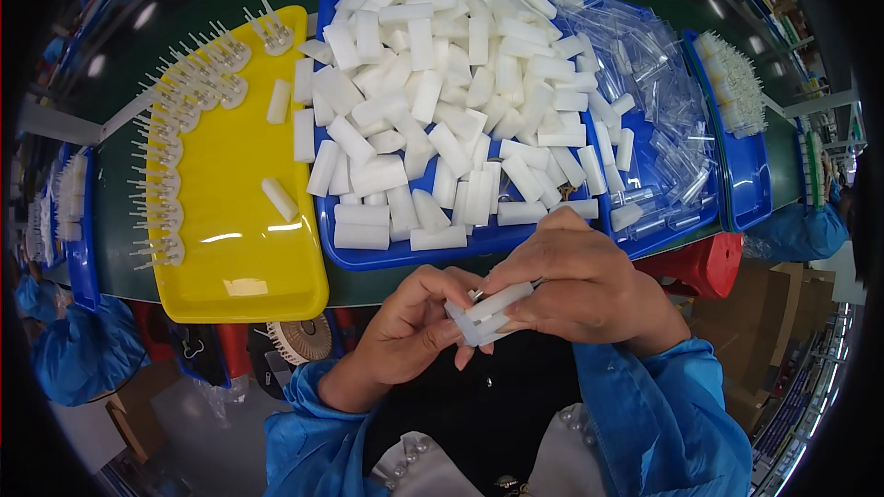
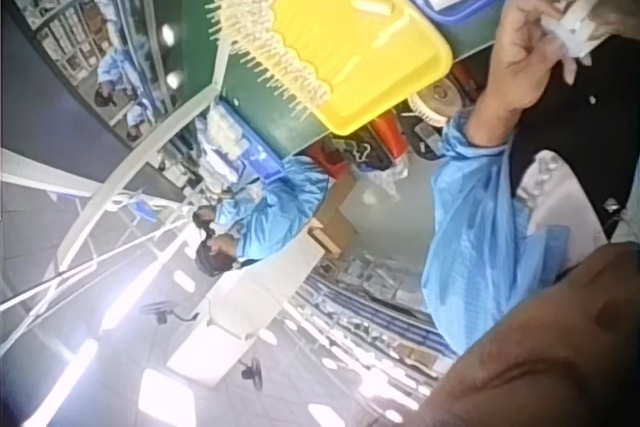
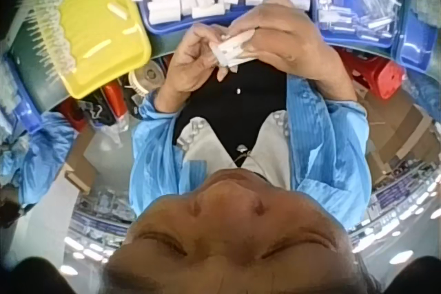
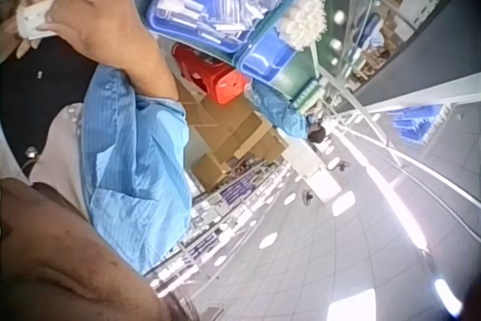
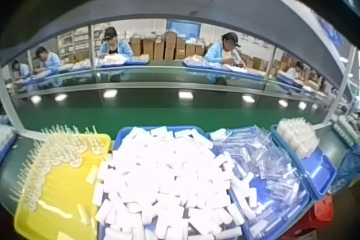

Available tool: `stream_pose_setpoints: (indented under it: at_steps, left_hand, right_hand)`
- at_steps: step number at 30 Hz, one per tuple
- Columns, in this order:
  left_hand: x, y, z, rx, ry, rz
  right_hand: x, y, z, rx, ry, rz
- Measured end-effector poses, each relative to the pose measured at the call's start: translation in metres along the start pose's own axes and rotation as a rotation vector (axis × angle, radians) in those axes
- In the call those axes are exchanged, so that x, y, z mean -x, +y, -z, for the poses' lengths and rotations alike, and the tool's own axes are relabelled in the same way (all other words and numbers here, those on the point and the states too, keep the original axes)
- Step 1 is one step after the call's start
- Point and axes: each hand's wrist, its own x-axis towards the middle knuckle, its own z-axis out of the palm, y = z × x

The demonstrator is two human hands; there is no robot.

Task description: The person places a rubber-banded bundle onto a tray, fits white foam blocks onto plastic fixtures, slides clear plastic sleeves over the foam pieces, and binds the assembled components together with a rubber band.

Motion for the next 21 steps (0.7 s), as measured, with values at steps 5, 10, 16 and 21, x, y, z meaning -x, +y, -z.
stream_pose_setpoints:
  at_steps: [5,10,16,21]
  left_hand:
    - [0.006,-0.003,0.009,-0.151,-0.018,-0.071]
    - [0.013,0.003,0.008,-0.081,0.029,-0.126]
    - [0.021,0.009,0.009,-0.330,0.109,-0.301]
    - [0.022,0.011,0.009,-0.419,0.123,-0.330]
  right_hand:
    - [-0.005,-0.002,-0.002,-0.086,-0.050,-0.018]
    - [-0.020,0.001,0.005,-0.120,0.008,-0.015]
    - [-0.041,0.024,-0.008,0.459,0.281,-0.311]
    - [-0.060,0.035,-0.031,0.757,0.131,-0.467]
